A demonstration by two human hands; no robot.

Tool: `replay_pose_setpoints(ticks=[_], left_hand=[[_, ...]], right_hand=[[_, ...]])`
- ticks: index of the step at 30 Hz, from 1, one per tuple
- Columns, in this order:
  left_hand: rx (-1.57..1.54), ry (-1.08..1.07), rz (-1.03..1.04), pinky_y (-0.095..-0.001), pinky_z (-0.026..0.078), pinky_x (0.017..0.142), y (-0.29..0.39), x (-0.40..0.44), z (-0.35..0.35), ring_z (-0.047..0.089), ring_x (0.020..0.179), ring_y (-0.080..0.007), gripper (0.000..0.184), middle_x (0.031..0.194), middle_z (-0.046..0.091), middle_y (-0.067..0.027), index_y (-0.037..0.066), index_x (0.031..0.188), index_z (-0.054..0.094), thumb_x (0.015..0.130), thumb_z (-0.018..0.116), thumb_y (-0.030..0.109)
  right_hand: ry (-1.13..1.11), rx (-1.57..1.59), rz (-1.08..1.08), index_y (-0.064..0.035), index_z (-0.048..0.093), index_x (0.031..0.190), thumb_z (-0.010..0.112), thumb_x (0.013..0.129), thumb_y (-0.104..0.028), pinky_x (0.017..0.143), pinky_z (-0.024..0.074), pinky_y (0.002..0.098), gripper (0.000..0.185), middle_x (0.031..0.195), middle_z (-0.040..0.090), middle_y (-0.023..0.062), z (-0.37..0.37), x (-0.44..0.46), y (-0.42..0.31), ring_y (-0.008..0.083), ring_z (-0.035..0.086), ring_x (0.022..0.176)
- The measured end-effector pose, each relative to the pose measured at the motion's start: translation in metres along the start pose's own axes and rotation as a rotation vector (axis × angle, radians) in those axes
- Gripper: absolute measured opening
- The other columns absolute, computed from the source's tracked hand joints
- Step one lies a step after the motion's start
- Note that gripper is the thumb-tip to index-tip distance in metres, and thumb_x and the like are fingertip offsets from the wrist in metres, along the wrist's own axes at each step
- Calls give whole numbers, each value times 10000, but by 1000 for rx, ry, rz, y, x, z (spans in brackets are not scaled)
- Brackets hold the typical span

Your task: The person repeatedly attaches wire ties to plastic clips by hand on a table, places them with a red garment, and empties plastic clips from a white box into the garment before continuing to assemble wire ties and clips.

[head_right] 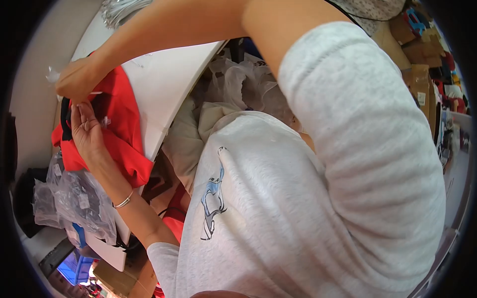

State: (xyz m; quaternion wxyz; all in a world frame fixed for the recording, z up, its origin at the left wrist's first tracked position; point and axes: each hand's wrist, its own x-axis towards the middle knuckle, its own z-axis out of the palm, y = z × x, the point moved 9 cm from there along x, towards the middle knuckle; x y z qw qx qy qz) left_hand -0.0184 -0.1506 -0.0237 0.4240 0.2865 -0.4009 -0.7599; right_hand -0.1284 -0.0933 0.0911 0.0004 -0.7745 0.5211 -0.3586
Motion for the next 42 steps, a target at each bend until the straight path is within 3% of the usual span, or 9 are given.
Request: replay_pose_setpoints(ticks=[7,12,21,26,31,33,34,38,42], left_hand=[[-53,-57,-66,-241,582,885,25,-1,8,649,1015,-244,280,1162,633,-208,-141,1198,565,932,608,-63],[-109,-75,-115,-236,587,848,28,2,16,644,982,-239,287,1141,626,-214,-141,1198,554,925,611,-71],[-270,-87,-168,-227,596,781,67,11,10,635,922,-228,303,1104,613,-225,-141,1199,533,912,615,-86],[-234,-219,-297,-216,589,786,73,25,9,631,923,-221,301,1111,604,-234,-141,1206,532,920,605,-83],[-230,-164,-251,-212,593,792,45,17,13,659,911,-219,283,1100,641,-203,-121,1192,560,926,625,-50],[-247,-145,-185,-209,594,794,32,9,17,673,905,-219,274,1094,660,-188,-111,1185,575,929,635,-33],[-262,-132,-139,-208,595,796,27,4,20,680,902,-218,270,1092,670,-180,-106,1181,582,930,640,-24],[-329,-24,-62,-191,595,773,5,-23,35,693,864,-202,255,1059,696,-154,-84,1151,617,918,674,2],[-242,-24,-36,-169,569,744,7,-52,55,684,835,-176,189,995,708,-129,-78,1068,670,889,684,-18]], right_hand=[[45,-78,-170,26,573,648,649,725,-79,487,417,427,151,573,563,138,7,23,-3,307,443,501],[-123,-185,-405,2,618,668,645,739,-75,509,435,418,109,599,601,121,10,17,-26,288,484,528],[169,242,-65,-98,748,821,678,779,-150,647,509,353,97,765,726,22,-35,18,-2,216,633,679],[241,269,-147,-116,756,837,673,791,-162,670,513,329,105,769,729,1,-40,13,-2,197,644,692],[222,212,-263,-129,745,826,638,785,-178,655,495,380,124,744,703,25,-42,-4,-8,253,623,689],[245,208,-128,-118,740,818,621,789,-170,645,492,384,133,727,696,46,-50,-20,-9,273,621,662],[331,270,-95,-38,660,749,629,796,-115,594,451,377,95,700,659,96,-55,-26,-9,284,558,602],[505,412,71,-30,699,809,656,801,-96,569,443,323,80,715,679,70,-61,-58,-7,210,561,582],[449,532,234,-29,719,872,690,835,-77,576,423,235,66,712,658,16,-51,-89,-2,94,521,615]])
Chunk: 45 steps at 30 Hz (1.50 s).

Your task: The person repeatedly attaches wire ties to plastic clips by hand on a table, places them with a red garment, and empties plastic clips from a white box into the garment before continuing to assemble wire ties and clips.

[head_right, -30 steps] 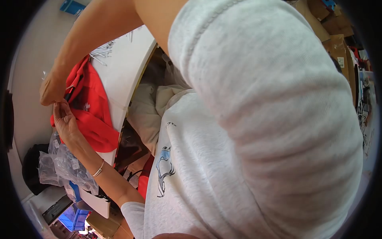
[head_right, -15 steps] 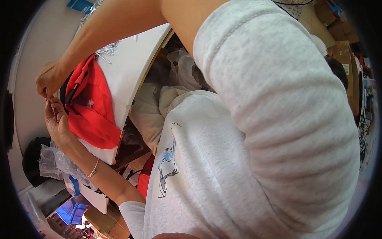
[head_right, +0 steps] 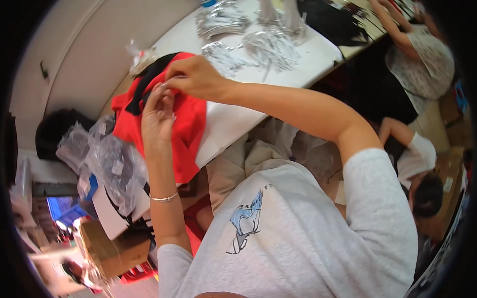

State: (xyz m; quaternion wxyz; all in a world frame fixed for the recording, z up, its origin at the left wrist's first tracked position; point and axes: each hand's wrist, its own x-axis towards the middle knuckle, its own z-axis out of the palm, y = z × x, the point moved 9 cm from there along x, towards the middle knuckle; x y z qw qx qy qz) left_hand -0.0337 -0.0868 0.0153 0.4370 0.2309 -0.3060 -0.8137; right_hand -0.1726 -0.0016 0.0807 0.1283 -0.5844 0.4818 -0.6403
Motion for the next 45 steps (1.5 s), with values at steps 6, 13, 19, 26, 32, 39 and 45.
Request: replay_pose_setpoints(ticks=[6,13,19,26,32,39,45], left_hand=[[233,41,-13,-183,559,747,-9,-3,6,679,814,-164,156,929,717,-121,-79,1025,698,883,682,-15],[225,39,-84,-193,556,763,-18,-2,9,672,795,-160,151,907,720,-125,-88,1013,705,882,677,-18],[302,22,-59,-217,565,776,-26,0,1,672,786,-166,146,909,722,-131,-89,999,706,885,678,-3],[638,-61,-14,-242,556,762,-24,0,18,670,778,-152,161,944,730,-108,-52,1031,716,900,658,21],[1380,-104,296,-326,544,771,7,-1,5,682,805,-251,226,974,731,-111,-2,1090,717,886,623,24],[1847,-220,701,-346,516,791,-4,1,12,676,817,-285,322,1063,736,-107,48,1171,701,860,619,36],[1839,-241,564,-345,516,754,6,11,11,667,770,-292,303,1026,738,-119,42,1149,709,858,630,65]], right_hand=[[7,166,170,-9,720,905,677,869,2,587,422,198,57,784,677,8,1,-18,16,70,529,656],[52,290,159,-7,720,924,695,872,19,598,435,180,64,810,689,19,3,-23,27,53,555,685],[-42,26,143,-37,716,908,708,857,-18,608,458,218,56,807,684,10,-5,-23,19,90,575,685],[-34,-730,-139,-77,696,855,710,809,-109,647,464,306,57,797,658,16,-55,-26,2,188,557,674],[228,-1067,29,-48,724,962,686,850,-119,665,486,305,138,826,666,40,-181,-31,16,194,587,685],[135,-1022,10,-19,704,916,700,855,-170,679,488,330,163,860,640,79,-128,-13,27,220,592,704],[-144,-1020,212,-7,679,860,686,854,-209,674,481,374,202,791,628,112,-43,18,84,254,588,701]])
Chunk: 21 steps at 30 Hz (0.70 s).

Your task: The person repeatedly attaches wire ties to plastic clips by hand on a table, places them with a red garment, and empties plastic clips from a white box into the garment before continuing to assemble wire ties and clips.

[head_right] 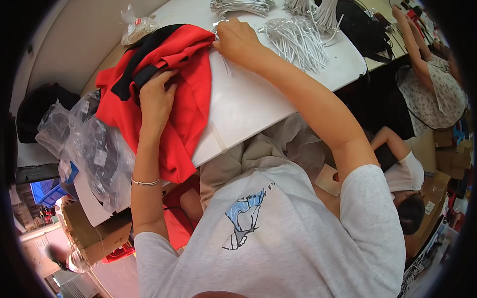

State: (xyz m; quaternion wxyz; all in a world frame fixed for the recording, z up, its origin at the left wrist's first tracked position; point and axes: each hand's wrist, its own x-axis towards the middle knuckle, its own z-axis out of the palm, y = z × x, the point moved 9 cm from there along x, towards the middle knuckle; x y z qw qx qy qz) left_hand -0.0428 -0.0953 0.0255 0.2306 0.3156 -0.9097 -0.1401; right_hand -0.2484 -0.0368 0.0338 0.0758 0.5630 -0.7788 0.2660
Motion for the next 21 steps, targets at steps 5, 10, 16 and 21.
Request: replay_pose_setpoints(ticks=[5,10,16,21], left_hand=[[-138,-9,-72,-429,517,764,-4,-3,1,655,807,-397,233,1064,713,-149,29,1058,725,859,612,77],[-8,1,-99,-432,517,739,-6,-1,5,653,770,-384,205,1031,713,-146,24,1023,725,859,638,111],[110,51,-32,-365,507,674,4,3,6,622,652,-293,222,840,717,-125,29,1046,732,856,699,140],[-14,86,-62,-331,502,662,-1,1,10,630,657,-232,208,829,718,-103,30,1034,734,852,722,129]], right_hand=[[-4,-68,-5,6,699,858,682,846,-223,650,473,368,230,764,642,123,14,3,6,263,558,647],[152,290,24,17,724,859,704,848,-192,578,442,308,210,726,661,75,-10,-5,19,189,512,573],[202,612,30,16,746,881,714,869,-122,519,383,227,142,699,661,2,-28,-19,-5,92,466,545],[-2,792,70,12,747,924,706,891,-87,516,371,198,112,714,660,-20,-14,-30,-37,55,479,569]])
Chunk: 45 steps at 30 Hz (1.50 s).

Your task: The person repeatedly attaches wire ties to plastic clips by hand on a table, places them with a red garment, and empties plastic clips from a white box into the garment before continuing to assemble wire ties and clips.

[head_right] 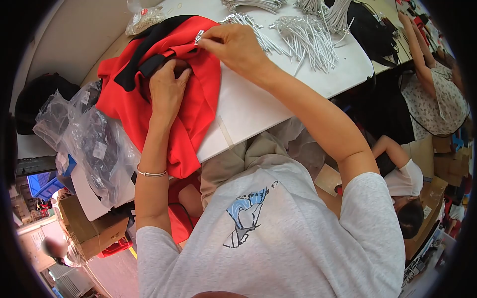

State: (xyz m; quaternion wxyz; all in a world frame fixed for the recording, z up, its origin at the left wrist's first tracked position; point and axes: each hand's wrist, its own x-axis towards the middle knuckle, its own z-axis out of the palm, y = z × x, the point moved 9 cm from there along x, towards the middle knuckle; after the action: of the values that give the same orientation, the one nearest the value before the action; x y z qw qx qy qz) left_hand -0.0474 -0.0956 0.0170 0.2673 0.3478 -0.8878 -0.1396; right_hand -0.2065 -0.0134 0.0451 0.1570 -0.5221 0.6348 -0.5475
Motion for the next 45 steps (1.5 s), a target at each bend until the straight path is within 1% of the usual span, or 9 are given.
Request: replay_pose_setpoints(ticks=[4,8,13,18,29,34,38,43,45], left_hand=[[-157,-24,-105,-269,504,668,0,-5,-8,651,698,-159,189,844,729,-77,23,1039,737,860,724,81],[-707,42,-325,-225,515,664,-15,-13,-10,646,690,-128,219,834,731,-81,13,1052,738,834,738,32],[-1090,-10,-388,-167,516,704,-17,-16,4,653,778,-80,285,901,742,-72,-9,1114,726,831,729,-32],[-1122,-8,-413,-171,531,725,-13,-17,4,662,787,-92,311,905,743,-83,-29,1126,715,818,718,-69],[-1154,-11,-412,-182,543,728,-10,-18,3,670,808,-106,350,937,744,-105,-35,1169,689,822,717,-64],[-819,38,-293,-194,553,722,-1,-17,-13,681,803,-124,330,944,742,-124,-41,1172,684,842,708,-47],[-1041,65,-368,-198,565,713,-5,-18,-9,690,783,-135,261,942,740,-132,-49,1132,698,873,693,-23],[-1377,-7,-591,-195,575,707,-6,-25,15,696,766,-141,187,941,741,-127,-57,1070,715,897,684,6],[-1357,11,-583,-194,577,707,-9,-27,15,697,768,-144,175,938,740,-125,-59,1055,717,898,685,10]], right_hand=[[-43,-5,-37,10,744,955,692,904,-83,528,388,201,118,719,666,-9,14,-5,-7,63,496,584],[-35,90,-93,13,731,962,688,908,-82,539,400,200,118,729,673,-1,17,-2,-5,67,507,601],[-113,72,-87,18,725,934,677,897,-54,536,395,205,94,755,684,8,29,-10,-18,76,504,603],[-116,5,-204,20,722,929,671,878,-31,521,382,219,88,764,681,17,36,-14,-25,83,488,587],[-95,-119,-288,23,717,908,664,864,-20,503,356,238,81,736,651,19,35,-18,-23,91,450,565],[-171,-229,-464,20,716,908,658,869,-25,505,358,241,83,744,647,21,47,-24,-24,96,451,568],[-73,-18,-159,11,707,877,662,868,-34,506,361,246,64,753,649,19,31,-22,-14,104,451,562],[-32,-56,-186,-10,713,890,675,869,-48,504,357,245,58,726,633,13,30,-23,-13,106,448,554],[-40,-136,-259,-15,714,898,679,868,-47,506,357,243,57,723,626,10,35,-24,-16,105,451,557]])
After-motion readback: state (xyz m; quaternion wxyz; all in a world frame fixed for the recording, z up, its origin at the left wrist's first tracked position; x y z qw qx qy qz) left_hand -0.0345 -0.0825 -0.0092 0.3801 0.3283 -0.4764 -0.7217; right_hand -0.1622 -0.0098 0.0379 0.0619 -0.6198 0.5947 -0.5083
